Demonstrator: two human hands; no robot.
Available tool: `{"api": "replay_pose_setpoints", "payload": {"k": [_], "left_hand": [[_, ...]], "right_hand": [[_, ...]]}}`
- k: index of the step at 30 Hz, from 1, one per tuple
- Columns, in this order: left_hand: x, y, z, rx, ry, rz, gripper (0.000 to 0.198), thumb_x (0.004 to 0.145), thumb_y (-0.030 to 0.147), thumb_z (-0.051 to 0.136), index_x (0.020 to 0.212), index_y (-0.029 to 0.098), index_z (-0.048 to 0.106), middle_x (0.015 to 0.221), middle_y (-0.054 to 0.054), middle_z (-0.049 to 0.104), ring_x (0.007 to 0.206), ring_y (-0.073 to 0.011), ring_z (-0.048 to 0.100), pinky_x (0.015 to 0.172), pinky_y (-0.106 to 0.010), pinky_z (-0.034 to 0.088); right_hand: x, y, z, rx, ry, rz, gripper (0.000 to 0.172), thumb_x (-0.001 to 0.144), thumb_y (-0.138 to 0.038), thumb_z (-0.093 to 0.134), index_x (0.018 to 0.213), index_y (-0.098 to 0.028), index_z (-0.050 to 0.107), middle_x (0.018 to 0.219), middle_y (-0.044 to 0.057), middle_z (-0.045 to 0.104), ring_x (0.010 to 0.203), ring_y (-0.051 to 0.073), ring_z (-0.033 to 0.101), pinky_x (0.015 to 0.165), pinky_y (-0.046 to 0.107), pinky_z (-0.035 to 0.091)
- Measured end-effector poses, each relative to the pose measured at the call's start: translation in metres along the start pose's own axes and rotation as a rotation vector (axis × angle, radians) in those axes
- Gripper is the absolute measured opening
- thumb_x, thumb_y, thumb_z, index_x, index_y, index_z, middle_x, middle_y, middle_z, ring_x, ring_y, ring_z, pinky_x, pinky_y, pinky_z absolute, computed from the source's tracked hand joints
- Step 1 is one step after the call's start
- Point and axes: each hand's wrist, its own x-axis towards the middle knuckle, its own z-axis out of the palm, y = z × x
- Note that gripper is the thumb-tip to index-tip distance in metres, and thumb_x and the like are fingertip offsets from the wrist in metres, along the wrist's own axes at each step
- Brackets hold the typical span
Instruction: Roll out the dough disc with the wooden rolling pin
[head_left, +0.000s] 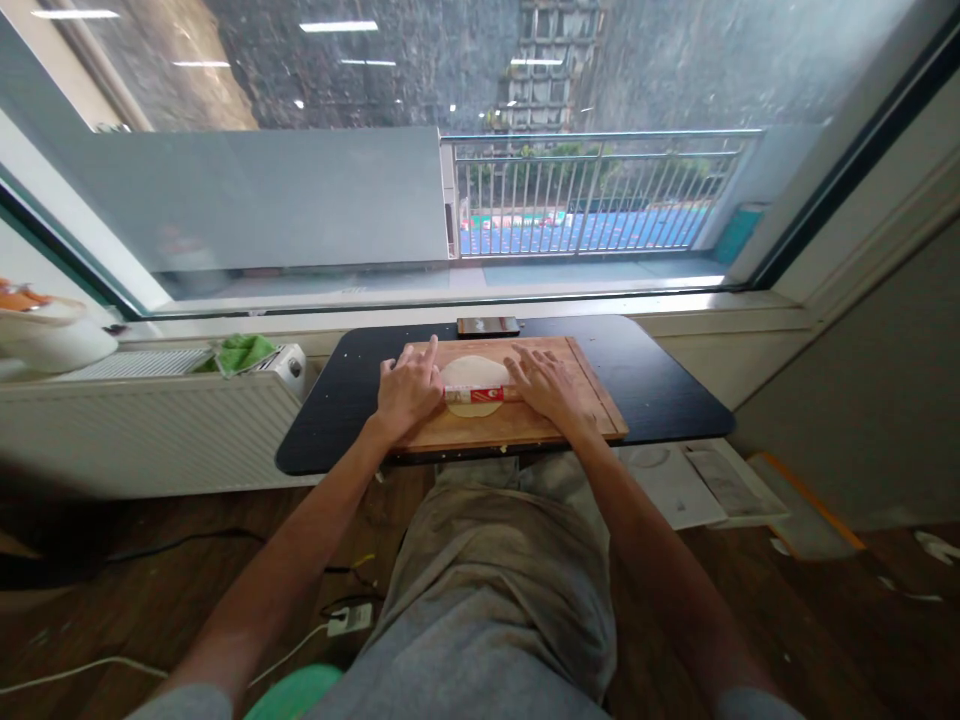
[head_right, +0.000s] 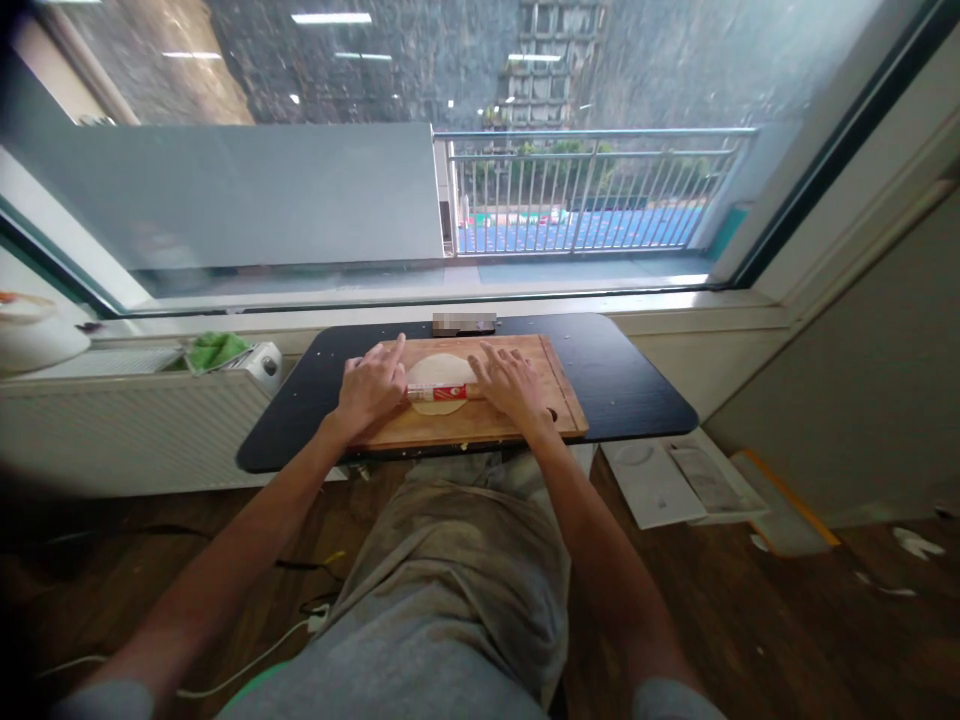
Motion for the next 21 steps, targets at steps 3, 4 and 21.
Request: {"api": "replay_pose_setpoints", "payload": {"k": [3,4,21], "left_hand": [[0.021,-0.003,0.001,0.004,-0.018,-0.019,0.070,0.112,0.029,0.030,0.182,0.021,0.028,0.165,-0.017,0.063,0.165,-0.0325,0.046,0.126,-0.056,0.041],[0.028,-0.005,0.002,0.007,-0.028,-0.022,0.071,0.112,0.028,0.030,0.182,0.020,0.028,0.165,-0.018,0.063,0.165,-0.0334,0.045,0.126,-0.056,0.042],[0.005,-0.002,0.008,0.012,-0.114,0.152,0.065,0.116,0.043,0.027,0.176,0.023,0.044,0.178,-0.012,0.049,0.169,-0.0333,0.039,0.136,-0.055,0.034]], "right_hand": [[0.014,0.007,0.003,-0.043,-0.068,-0.078,0.050,0.117,-0.033,0.039,0.162,-0.026,0.058,0.165,0.015,0.062,0.149,0.037,0.056,0.127,0.058,0.042],[0.018,0.008,0.003,-0.067,-0.090,-0.100,0.051,0.115,-0.029,0.040,0.162,-0.025,0.058,0.166,0.017,0.061,0.149,0.039,0.055,0.127,0.060,0.042],[0.002,0.000,-0.006,-0.197,-0.202,-0.167,0.039,0.118,-0.027,0.039,0.135,-0.019,0.073,0.140,0.018,0.075,0.140,0.029,0.062,0.121,0.041,0.046]]}}
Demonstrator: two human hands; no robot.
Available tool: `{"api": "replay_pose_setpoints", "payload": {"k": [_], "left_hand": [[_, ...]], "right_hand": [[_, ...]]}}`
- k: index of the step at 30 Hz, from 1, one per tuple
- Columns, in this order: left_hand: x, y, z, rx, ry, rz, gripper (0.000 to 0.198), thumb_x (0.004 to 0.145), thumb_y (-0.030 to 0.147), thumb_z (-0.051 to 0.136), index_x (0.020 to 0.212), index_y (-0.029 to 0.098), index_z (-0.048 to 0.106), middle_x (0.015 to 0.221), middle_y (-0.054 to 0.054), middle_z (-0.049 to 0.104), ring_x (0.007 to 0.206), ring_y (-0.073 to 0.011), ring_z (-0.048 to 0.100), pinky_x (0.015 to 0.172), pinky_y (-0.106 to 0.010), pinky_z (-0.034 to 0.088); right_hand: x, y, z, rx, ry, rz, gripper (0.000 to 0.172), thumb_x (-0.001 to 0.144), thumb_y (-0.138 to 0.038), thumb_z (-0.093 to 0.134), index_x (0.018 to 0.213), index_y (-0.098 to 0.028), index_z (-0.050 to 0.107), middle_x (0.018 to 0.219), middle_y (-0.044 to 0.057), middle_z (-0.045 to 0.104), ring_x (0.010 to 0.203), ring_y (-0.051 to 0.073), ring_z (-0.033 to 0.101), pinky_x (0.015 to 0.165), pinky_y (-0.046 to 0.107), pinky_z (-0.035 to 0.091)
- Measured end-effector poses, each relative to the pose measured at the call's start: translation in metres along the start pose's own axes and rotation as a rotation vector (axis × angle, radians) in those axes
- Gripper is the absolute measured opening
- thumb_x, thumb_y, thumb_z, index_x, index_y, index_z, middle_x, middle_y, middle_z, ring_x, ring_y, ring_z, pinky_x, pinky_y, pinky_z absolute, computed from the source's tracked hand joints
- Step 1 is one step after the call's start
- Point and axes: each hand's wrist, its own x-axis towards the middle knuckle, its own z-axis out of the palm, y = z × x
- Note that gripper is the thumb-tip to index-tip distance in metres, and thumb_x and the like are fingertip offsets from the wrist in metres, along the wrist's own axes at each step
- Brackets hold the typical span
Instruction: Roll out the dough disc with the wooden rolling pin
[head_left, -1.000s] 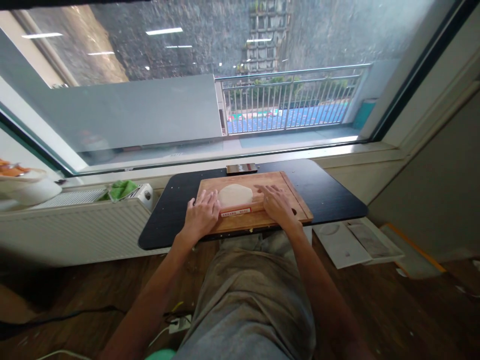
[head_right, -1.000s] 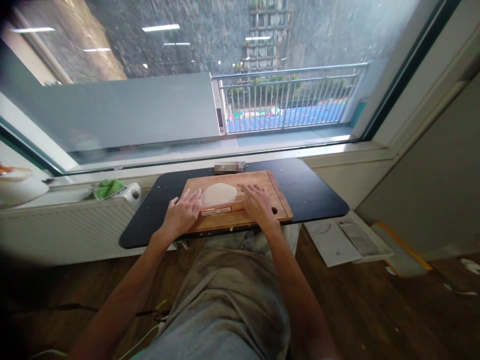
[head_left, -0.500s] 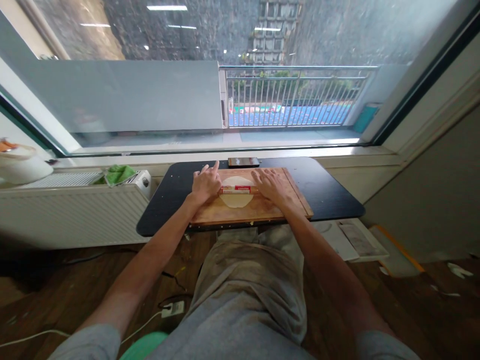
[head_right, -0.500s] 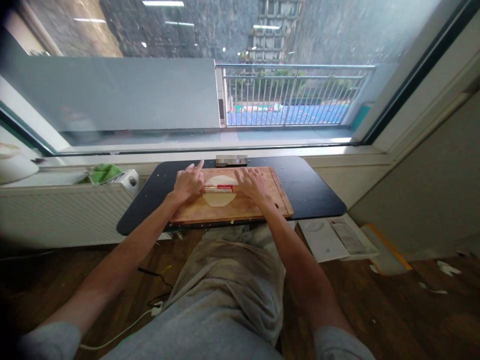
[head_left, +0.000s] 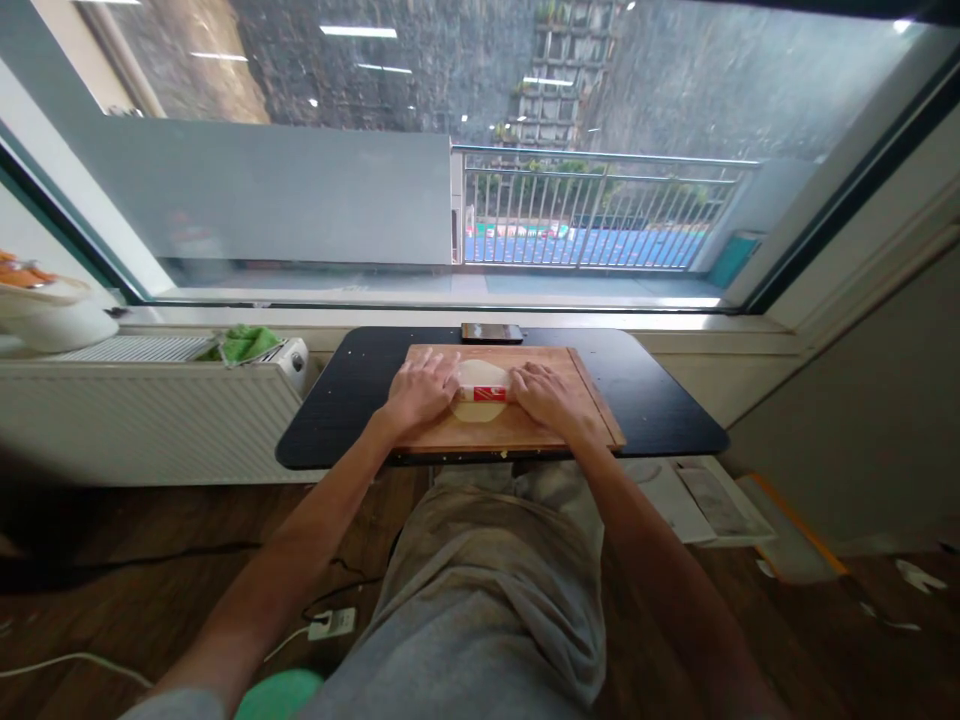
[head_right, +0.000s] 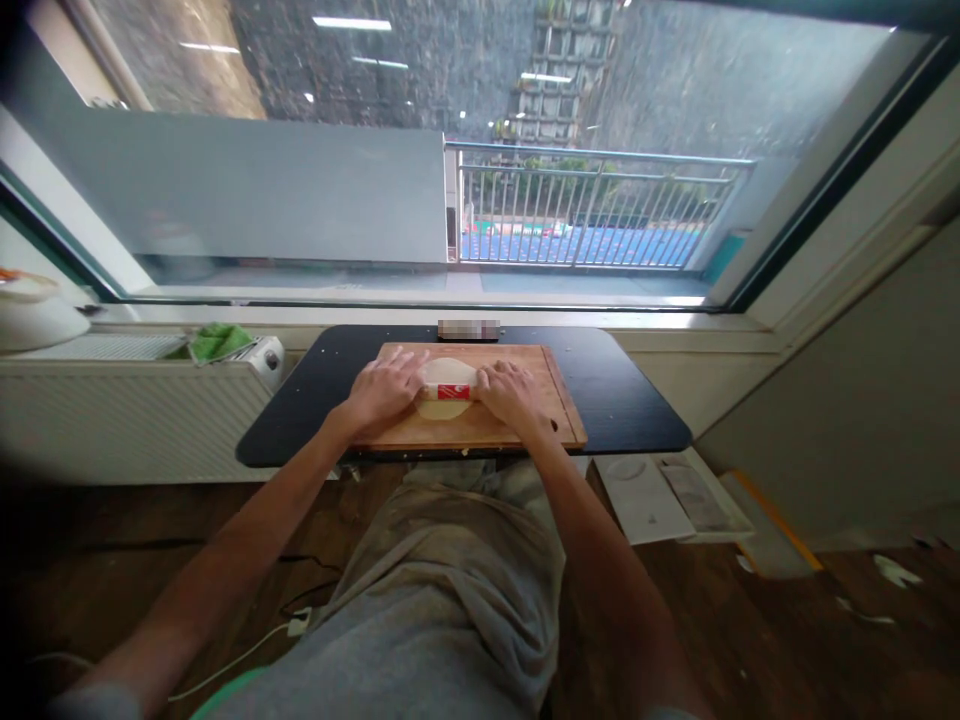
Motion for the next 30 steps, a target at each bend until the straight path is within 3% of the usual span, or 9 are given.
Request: {"api": "replay_pose_setpoints", "payload": {"k": [3,6,12,19,25,30], "left_hand": [[-0.023,0.009,0.001,-0.021,0.088,-0.021,0.063,0.116,0.046,0.027,0.173,0.029,0.050,0.172,-0.008,0.058,0.166,-0.0325,0.044,0.131,-0.053,0.040],[-0.024,0.013,-0.002,-0.028,0.123,-0.051,0.064,0.115,0.048,0.028,0.171,0.029,0.053,0.170,-0.008,0.060,0.164,-0.0341,0.047,0.127,-0.054,0.044],[0.016,0.008,-0.011,-0.039,0.042,-0.161,0.066,0.113,0.050,0.032,0.171,0.025,0.053,0.166,-0.013,0.063,0.159,-0.0372,0.051,0.125,-0.058,0.045],[0.043,-0.001,-0.013,-0.080,-0.025,-0.162,0.071,0.113,0.050,0.031,0.173,0.015,0.047,0.170,-0.021,0.057,0.159,-0.0372,0.051,0.126,-0.060,0.043],[0.022,0.005,-0.008,-0.021,0.049,-0.134,0.058,0.112,0.044,0.036,0.158,0.025,0.066,0.162,-0.012,0.068,0.155,-0.0345,0.055,0.122,-0.053,0.048],[-0.008,0.015,-0.003,-0.036,0.096,-0.125,0.051,0.114,0.039,0.035,0.136,0.027,0.079,0.145,-0.010,0.078,0.137,-0.0283,0.069,0.111,-0.041,0.055]], "right_hand": [[-0.015,-0.015,-0.007,0.032,0.040,0.085,0.049,0.121,-0.036,0.029,0.137,-0.021,0.072,0.137,0.019,0.076,0.130,0.032,0.067,0.115,0.045,0.050],[-0.012,-0.023,-0.011,0.057,0.033,0.146,0.047,0.120,-0.039,0.032,0.138,-0.023,0.073,0.137,0.019,0.075,0.129,0.034,0.067,0.115,0.049,0.049],[0.021,-0.015,-0.007,0.064,0.054,0.133,0.047,0.112,-0.026,0.048,0.155,-0.030,0.067,0.148,0.017,0.072,0.145,0.037,0.060,0.126,0.055,0.042],[0.044,-0.002,-0.011,-0.081,0.004,0.059,0.049,0.114,-0.028,0.046,0.160,-0.028,0.060,0.149,0.019,0.072,0.136,0.036,0.064,0.115,0.056,0.051],[0.028,-0.003,-0.011,-0.120,-0.056,-0.020,0.037,0.114,-0.024,0.046,0.140,-0.018,0.071,0.147,0.020,0.071,0.139,0.032,0.063,0.115,0.046,0.051],[0.003,-0.013,-0.003,-0.034,0.044,0.067,0.041,0.118,-0.028,0.036,0.126,-0.023,0.076,0.136,0.015,0.078,0.128,0.029,0.070,0.111,0.040,0.053]]}}
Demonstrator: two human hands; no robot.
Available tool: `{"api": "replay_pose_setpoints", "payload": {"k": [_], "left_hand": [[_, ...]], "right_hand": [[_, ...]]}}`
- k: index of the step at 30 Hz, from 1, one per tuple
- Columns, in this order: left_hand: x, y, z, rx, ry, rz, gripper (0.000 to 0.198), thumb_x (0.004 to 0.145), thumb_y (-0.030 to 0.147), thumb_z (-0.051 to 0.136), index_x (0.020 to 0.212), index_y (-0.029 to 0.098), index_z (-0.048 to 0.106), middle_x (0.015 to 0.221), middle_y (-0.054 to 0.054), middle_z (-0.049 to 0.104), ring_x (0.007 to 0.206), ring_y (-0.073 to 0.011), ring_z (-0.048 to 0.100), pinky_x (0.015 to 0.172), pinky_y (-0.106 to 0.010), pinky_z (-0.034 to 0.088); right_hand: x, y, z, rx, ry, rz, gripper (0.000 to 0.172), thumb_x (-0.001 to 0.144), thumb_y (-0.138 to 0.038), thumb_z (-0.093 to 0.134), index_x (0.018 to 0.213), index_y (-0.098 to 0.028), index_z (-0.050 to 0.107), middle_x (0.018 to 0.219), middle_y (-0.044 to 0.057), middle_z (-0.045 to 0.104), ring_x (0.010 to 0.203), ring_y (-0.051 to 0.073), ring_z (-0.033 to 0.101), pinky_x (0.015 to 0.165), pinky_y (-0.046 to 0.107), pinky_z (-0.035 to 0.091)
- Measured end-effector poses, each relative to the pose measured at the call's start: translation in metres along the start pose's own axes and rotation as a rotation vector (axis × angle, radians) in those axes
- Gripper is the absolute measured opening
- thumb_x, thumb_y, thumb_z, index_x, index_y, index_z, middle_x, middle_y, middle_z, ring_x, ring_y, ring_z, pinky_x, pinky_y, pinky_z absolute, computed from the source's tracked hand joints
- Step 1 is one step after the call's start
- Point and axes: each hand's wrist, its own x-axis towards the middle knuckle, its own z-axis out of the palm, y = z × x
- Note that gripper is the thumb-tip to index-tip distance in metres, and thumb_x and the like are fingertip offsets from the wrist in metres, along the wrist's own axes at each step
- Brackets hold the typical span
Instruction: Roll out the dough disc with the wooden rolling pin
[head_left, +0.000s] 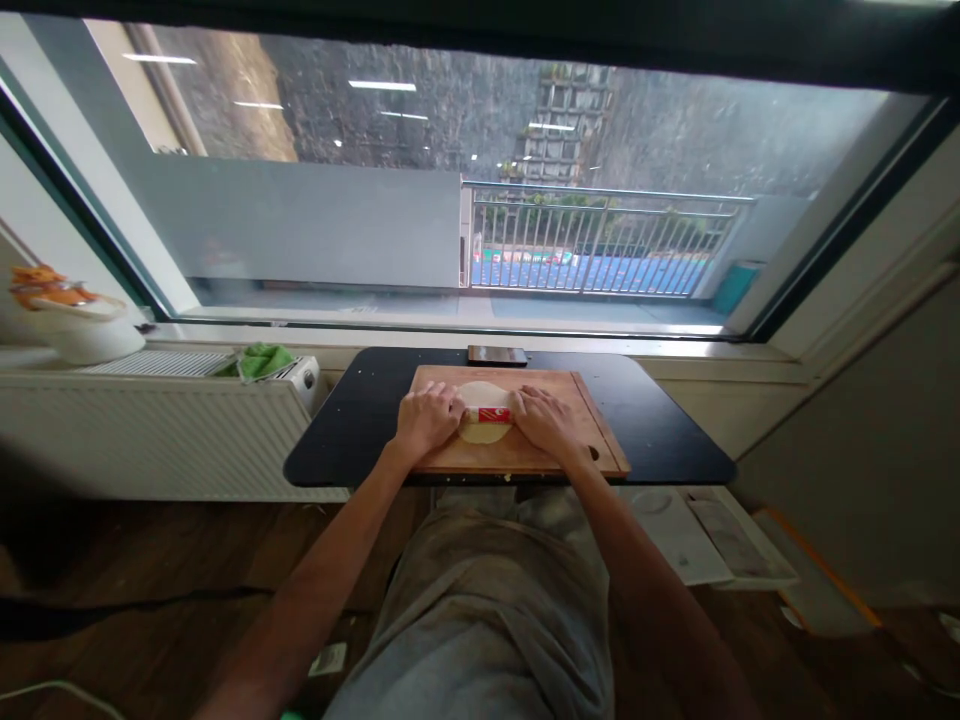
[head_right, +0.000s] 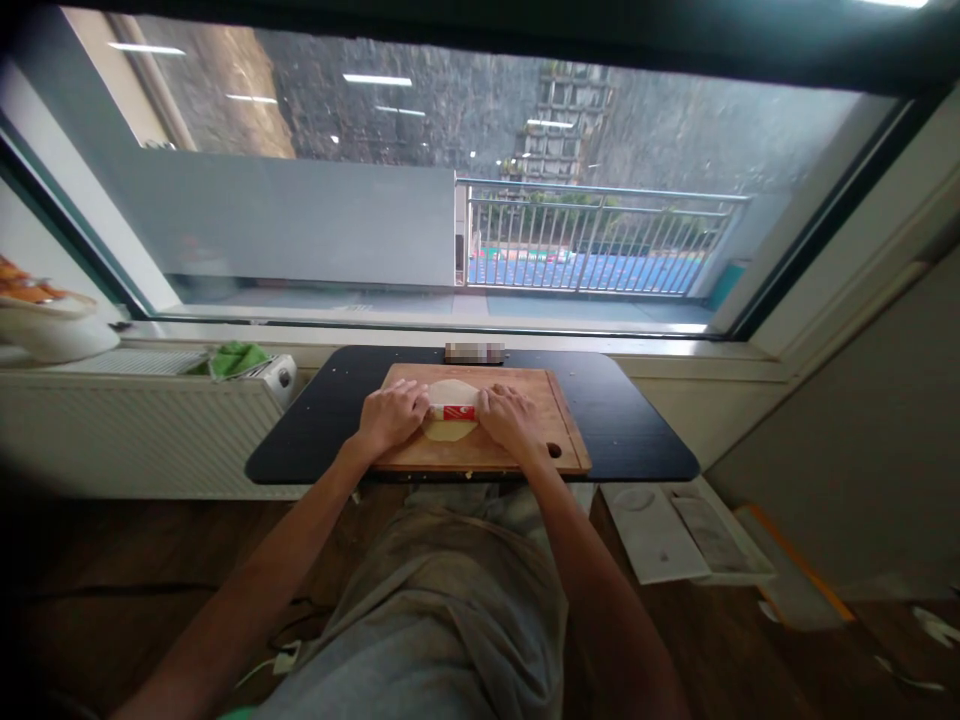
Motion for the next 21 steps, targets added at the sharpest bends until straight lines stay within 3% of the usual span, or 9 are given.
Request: {"api": "replay_pose_setpoints", "payload": {"k": [3,6,11,16,21], "left_hand": [[-0.009,0.003,0.001,0.002,0.025,-0.018,0.050,0.115,0.038,0.035,0.128,0.025,0.082,0.138,-0.010,0.080,0.132,-0.0281,0.072,0.110,-0.040,0.055],[-0.007,0.005,0.001,0.002,0.032,-0.026,0.050,0.115,0.038,0.035,0.124,0.025,0.082,0.137,-0.010,0.081,0.130,-0.0276,0.073,0.108,-0.039,0.056],[0.015,0.003,-0.004,0.022,-0.028,-0.028,0.052,0.114,0.041,0.034,0.120,0.025,0.083,0.138,-0.010,0.081,0.126,-0.0287,0.075,0.104,-0.039,0.057],[0.040,-0.003,-0.004,0.027,-0.085,0.009,0.052,0.113,0.043,0.037,0.124,0.024,0.084,0.142,-0.012,0.079,0.130,-0.0310,0.073,0.110,-0.041,0.056],[0.042,-0.011,0.010,0.005,-0.081,0.043,0.049,0.113,0.044,0.041,0.135,0.030,0.082,0.150,-0.007,0.076,0.137,-0.0282,0.070,0.119,-0.040,0.051]], "right_hand": [[-0.006,-0.004,0.002,0.055,0.039,0.067,0.049,0.120,-0.034,0.030,0.117,-0.025,0.078,0.133,0.013,0.080,0.124,0.027,0.072,0.108,0.038,0.054],[-0.002,-0.002,0.002,0.037,0.035,0.044,0.046,0.120,-0.031,0.032,0.117,-0.025,0.077,0.132,0.013,0.080,0.125,0.026,0.072,0.109,0.037,0.053],[0.019,0.006,0.002,-0.082,0.002,-0.085,0.034,0.114,-0.021,0.046,0.133,-0.021,0.074,0.140,0.018,0.077,0.136,0.029,0.066,0.115,0.040,0.050],[0.042,0.012,0.000,-0.146,-0.051,-0.125,0.031,0.113,-0.023,0.051,0.133,-0.022,0.075,0.141,0.017,0.076,0.136,0.029,0.065,0.114,0.041,0.050],[0.036,0.010,0.004,-0.161,-0.043,-0.115,0.031,0.114,-0.022,0.049,0.132,-0.019,0.075,0.143,0.018,0.075,0.135,0.029,0.066,0.113,0.041,0.050]]}}
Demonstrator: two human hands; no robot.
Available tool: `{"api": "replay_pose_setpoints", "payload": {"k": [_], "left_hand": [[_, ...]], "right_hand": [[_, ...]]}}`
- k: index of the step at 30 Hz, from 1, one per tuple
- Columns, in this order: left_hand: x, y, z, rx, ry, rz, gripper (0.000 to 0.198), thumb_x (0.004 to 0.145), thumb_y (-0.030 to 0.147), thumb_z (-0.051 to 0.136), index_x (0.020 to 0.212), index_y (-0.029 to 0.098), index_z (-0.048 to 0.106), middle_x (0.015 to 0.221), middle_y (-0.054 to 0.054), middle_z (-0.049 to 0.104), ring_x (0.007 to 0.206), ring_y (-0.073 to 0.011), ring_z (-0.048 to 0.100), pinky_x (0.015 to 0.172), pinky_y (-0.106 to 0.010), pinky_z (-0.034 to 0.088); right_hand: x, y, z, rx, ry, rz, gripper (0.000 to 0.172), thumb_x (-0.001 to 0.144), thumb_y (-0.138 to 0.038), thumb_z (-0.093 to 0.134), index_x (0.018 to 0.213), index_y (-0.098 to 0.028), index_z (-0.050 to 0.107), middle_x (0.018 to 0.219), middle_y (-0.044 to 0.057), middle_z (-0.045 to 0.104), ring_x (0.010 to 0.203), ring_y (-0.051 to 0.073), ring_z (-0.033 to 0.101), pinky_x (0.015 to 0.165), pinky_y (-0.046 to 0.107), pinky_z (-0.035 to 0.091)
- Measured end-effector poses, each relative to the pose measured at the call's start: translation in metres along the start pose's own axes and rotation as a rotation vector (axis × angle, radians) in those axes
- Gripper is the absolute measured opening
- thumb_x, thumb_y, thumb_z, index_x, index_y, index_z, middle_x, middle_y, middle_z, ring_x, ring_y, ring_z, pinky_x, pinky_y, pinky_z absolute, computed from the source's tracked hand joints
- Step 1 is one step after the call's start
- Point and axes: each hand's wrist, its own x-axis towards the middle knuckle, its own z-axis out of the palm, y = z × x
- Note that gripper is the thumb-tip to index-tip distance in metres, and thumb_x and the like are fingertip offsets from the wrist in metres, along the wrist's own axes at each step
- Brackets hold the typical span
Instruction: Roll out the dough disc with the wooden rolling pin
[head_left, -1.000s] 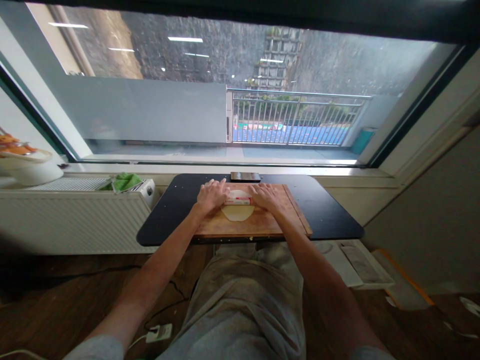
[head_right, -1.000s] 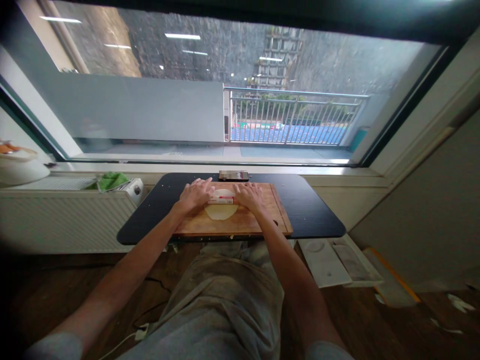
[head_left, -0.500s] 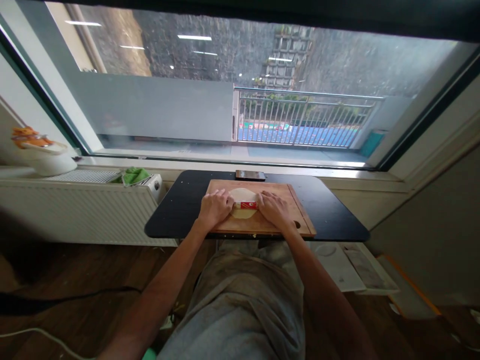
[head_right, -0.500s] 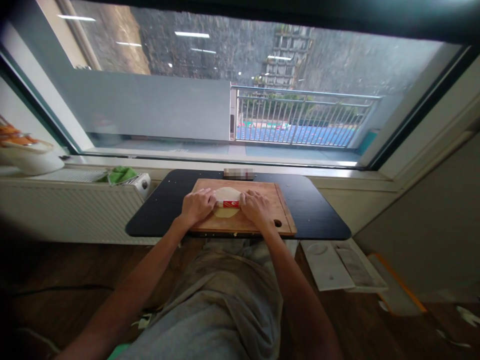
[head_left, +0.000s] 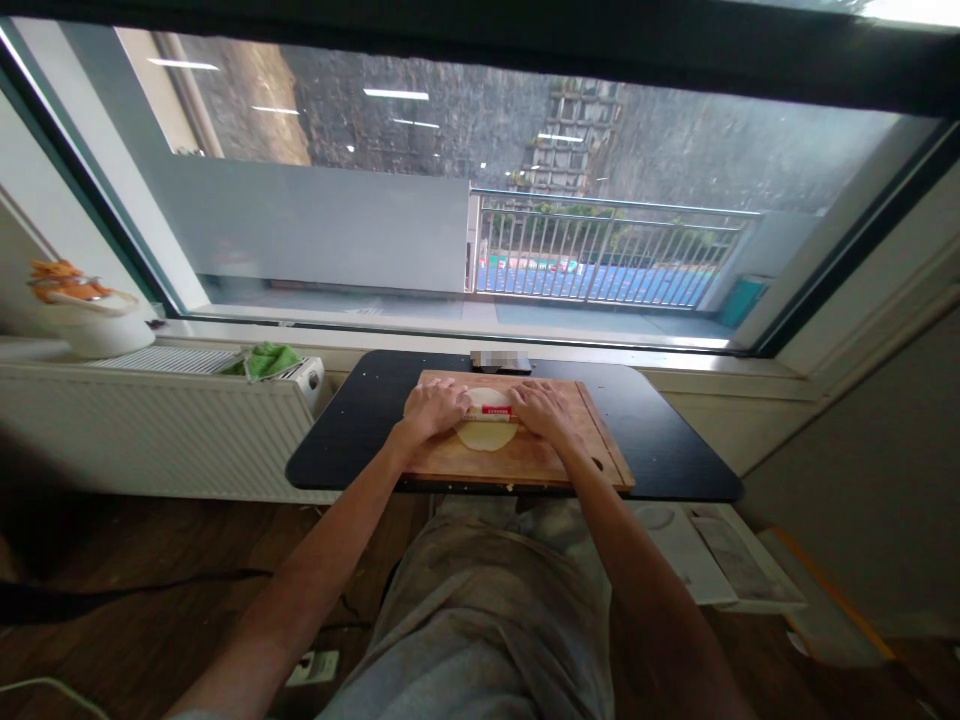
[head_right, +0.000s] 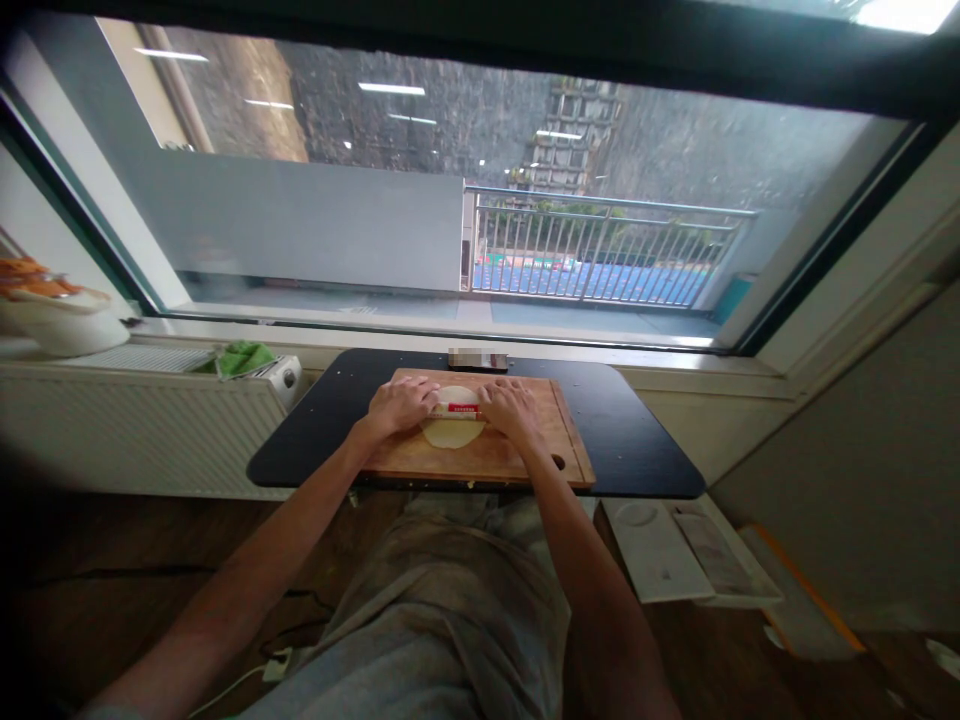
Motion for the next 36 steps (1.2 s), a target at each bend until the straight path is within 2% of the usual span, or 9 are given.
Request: {"api": "replay_pose_setpoints", "payload": {"k": [3,6,9,12,16,21,24,31,36], "left_hand": [[-0.009,0.001,0.005,-0.014,0.014,0.006,0.048,0.114,0.044,0.040,0.137,0.031,0.080,0.150,-0.006,0.076,0.139,-0.0272,0.069,0.120,-0.038,0.050],[-0.023,0.005,0.004,-0.025,0.048,-0.001,0.049,0.114,0.043,0.039,0.135,0.030,0.081,0.147,-0.006,0.077,0.135,-0.0272,0.071,0.115,-0.038,0.052],[-0.032,0.010,0.000,-0.015,0.090,-0.036,0.051,0.115,0.044,0.036,0.130,0.028,0.082,0.145,-0.008,0.078,0.130,-0.0281,0.073,0.109,-0.039,0.055],[-0.031,0.012,-0.004,0.005,0.090,-0.055,0.050,0.114,0.042,0.037,0.124,0.026,0.083,0.140,-0.009,0.080,0.126,-0.0280,0.074,0.106,-0.039,0.055],[-0.017,0.011,-0.009,0.013,0.048,-0.043,0.048,0.113,0.043,0.040,0.123,0.027,0.084,0.141,-0.008,0.079,0.128,-0.0291,0.071,0.109,-0.040,0.053],[0.003,0.007,-0.012,0.031,-0.001,-0.049,0.049,0.111,0.044,0.041,0.129,0.027,0.083,0.147,-0.011,0.076,0.135,-0.0332,0.066,0.116,-0.048,0.049],[0.005,0.005,-0.010,0.034,-0.016,-0.026,0.051,0.112,0.046,0.039,0.132,0.029,0.082,0.149,-0.011,0.074,0.136,-0.0344,0.066,0.116,-0.051,0.049],[-0.018,0.008,0.002,0.023,0.067,-0.001,0.051,0.114,0.046,0.037,0.130,0.029,0.082,0.143,-0.009,0.078,0.129,-0.0299,0.071,0.112,-0.043,0.053],[-0.034,0.014,-0.002,0.017,0.096,0.000,0.054,0.114,0.047,0.035,0.127,0.027,0.083,0.141,-0.010,0.079,0.127,-0.0306,0.073,0.108,-0.044,0.055]], "right_hand": [[-0.019,-0.008,0.001,0.012,0.025,0.041,0.037,0.117,-0.023,0.041,0.135,-0.017,0.073,0.144,0.019,0.074,0.135,0.029,0.065,0.114,0.040,0.048],[-0.035,-0.015,-0.004,0.081,0.042,0.116,0.044,0.120,-0.029,0.032,0.125,-0.021,0.075,0.133,0.013,0.078,0.123,0.025,0.070,0.106,0.034,0.049],[-0.039,-0.018,-0.007,0.138,0.063,0.147,0.046,0.121,-0.032,0.029,0.120,-0.023,0.075,0.130,0.009,0.080,0.118,0.022,0.072,0.101,0.032,0.050],[-0.032,-0.016,-0.004,0.101,0.050,0.144,0.045,0.120,-0.029,0.032,0.121,-0.021,0.076,0.135,0.012,0.079,0.122,0.023,0.071,0.106,0.033,0.049],[-0.013,-0.007,0.006,0.015,0.034,0.048,0.039,0.116,-0.022,0.040,0.133,-0.017,0.075,0.141,0.018,0.076,0.133,0.028,0.066,0.114,0.039,0.047],[0.008,0.004,0.006,-0.003,-0.008,-0.006,0.034,0.116,-0.025,0.048,0.136,-0.020,0.075,0.143,0.016,0.076,0.134,0.030,0.065,0.114,0.041,0.047],[0.007,0.005,0.002,-0.005,-0.008,-0.028,0.032,0.115,-0.026,0.051,0.136,-0.021,0.075,0.141,0.016,0.076,0.133,0.029,0.066,0.114,0.040,0.047],[-0.024,-0.011,-0.004,0.061,0.029,0.067,0.042,0.121,-0.030,0.035,0.127,-0.022,0.076,0.136,0.013,0.078,0.129,0.025,0.068,0.109,0.035,0.049],[-0.034,-0.018,-0.005,0.125,0.073,0.147,0.048,0.122,-0.037,0.029,0.126,-0.027,0.075,0.137,0.007,0.079,0.124,0.023,0.070,0.107,0.033,0.049]]}}
